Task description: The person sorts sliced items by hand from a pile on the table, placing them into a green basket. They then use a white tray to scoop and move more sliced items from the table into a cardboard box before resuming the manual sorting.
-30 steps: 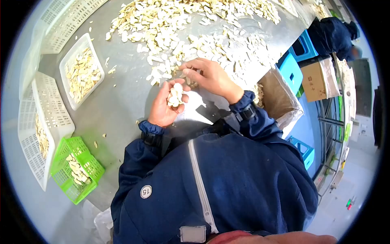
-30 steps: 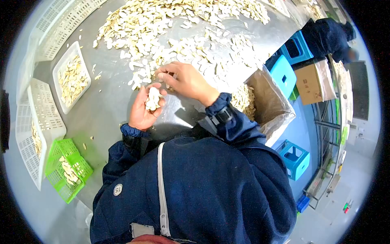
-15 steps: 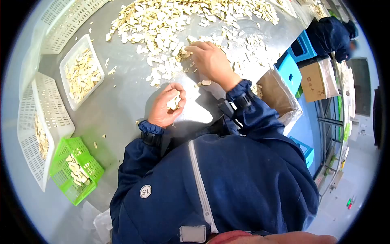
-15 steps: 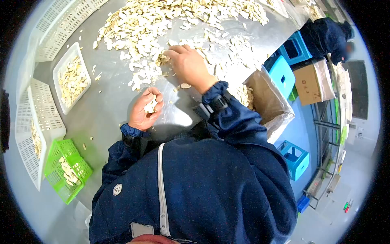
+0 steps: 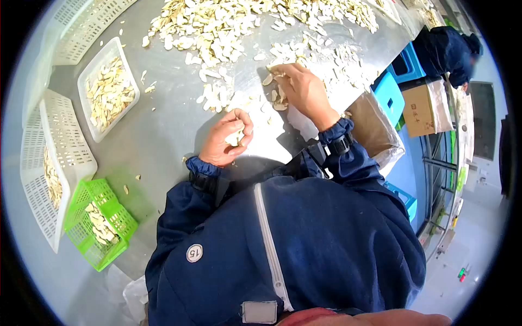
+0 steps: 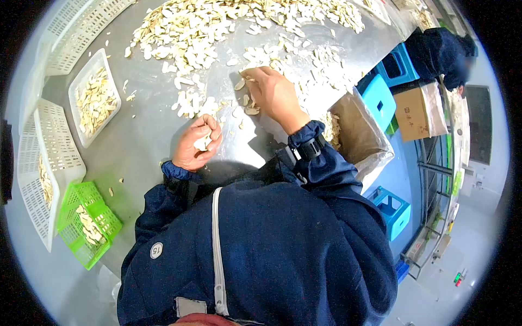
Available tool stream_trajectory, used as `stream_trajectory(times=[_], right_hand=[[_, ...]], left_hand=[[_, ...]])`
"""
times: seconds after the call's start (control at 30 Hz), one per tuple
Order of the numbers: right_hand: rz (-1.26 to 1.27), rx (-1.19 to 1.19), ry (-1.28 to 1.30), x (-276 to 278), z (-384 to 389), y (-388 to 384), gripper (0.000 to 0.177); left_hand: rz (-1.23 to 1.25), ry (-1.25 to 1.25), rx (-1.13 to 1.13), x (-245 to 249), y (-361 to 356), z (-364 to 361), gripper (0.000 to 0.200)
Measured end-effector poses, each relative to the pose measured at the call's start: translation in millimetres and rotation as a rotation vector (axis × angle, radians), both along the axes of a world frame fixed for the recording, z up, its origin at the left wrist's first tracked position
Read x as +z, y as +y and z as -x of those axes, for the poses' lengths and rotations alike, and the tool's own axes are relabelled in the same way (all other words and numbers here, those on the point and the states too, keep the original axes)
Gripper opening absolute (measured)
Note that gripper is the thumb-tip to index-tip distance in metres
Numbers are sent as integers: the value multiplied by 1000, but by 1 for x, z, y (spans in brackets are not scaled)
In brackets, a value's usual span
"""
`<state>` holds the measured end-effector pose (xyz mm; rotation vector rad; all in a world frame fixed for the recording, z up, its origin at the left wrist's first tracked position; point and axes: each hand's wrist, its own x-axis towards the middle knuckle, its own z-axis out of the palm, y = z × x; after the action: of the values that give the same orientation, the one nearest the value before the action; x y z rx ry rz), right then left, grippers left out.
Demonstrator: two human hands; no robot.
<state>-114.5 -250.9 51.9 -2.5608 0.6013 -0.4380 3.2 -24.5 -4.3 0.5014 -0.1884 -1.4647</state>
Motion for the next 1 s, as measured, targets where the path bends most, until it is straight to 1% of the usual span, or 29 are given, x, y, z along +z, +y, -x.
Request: stream_trajectory(times=[0.07, 0.17, 0.2, 0.3, 0.4, 0.43, 0.5, 0.6, 0.7, 0.73, 0.87, 0.9, 0.97, 1.0], right_hand=[[-69, 71, 84, -3, 6, 6, 22], [18, 300, 63, -7, 13, 15, 20], [24, 248, 74, -4, 15, 20, 18], [9, 216, 106, -7, 20, 19, 17], [-105, 209, 156, -3, 22, 24, 17], [-91, 218, 127, -2, 24, 25, 17], [-65, 238, 71, -1, 27, 27, 18], [17, 420, -6, -4, 36, 24, 21], [-186, 150, 42, 3, 45, 19, 22], [-125, 63, 49, -3, 45, 12, 20], [73, 62, 17, -3, 37, 16, 17], [165, 90, 40, -8, 31, 20, 17], [316, 60, 12, -13, 18, 31, 18], [294, 66, 43, -14, 15, 32, 18]], left_hand=[[12, -1, 14, -1, 0, 0, 10], [32, 25, 21, -2, 1, -2, 13], [41, 36, 20, -1, 1, -2, 14], [15, 18, 36, -1, 1, -1, 16], [5, 31, 42, 0, 2, 0, 14], [-9, 14, 65, 1, 4, 1, 14], [-38, -18, 112, 3, 9, 4, 13], [-82, 84, 169, 15, 29, 11, 11], [-79, 85, 168, 15, 55, 15, 12], [-57, 83, 176, 11, 63, 16, 13], [-124, 104, 194, 11, 82, 22, 14], [-131, 97, 194, 11, 82, 22, 13], [-145, 82, 200, 12, 80, 27, 13], [-160, 85, 193, 14, 79, 28, 14]])
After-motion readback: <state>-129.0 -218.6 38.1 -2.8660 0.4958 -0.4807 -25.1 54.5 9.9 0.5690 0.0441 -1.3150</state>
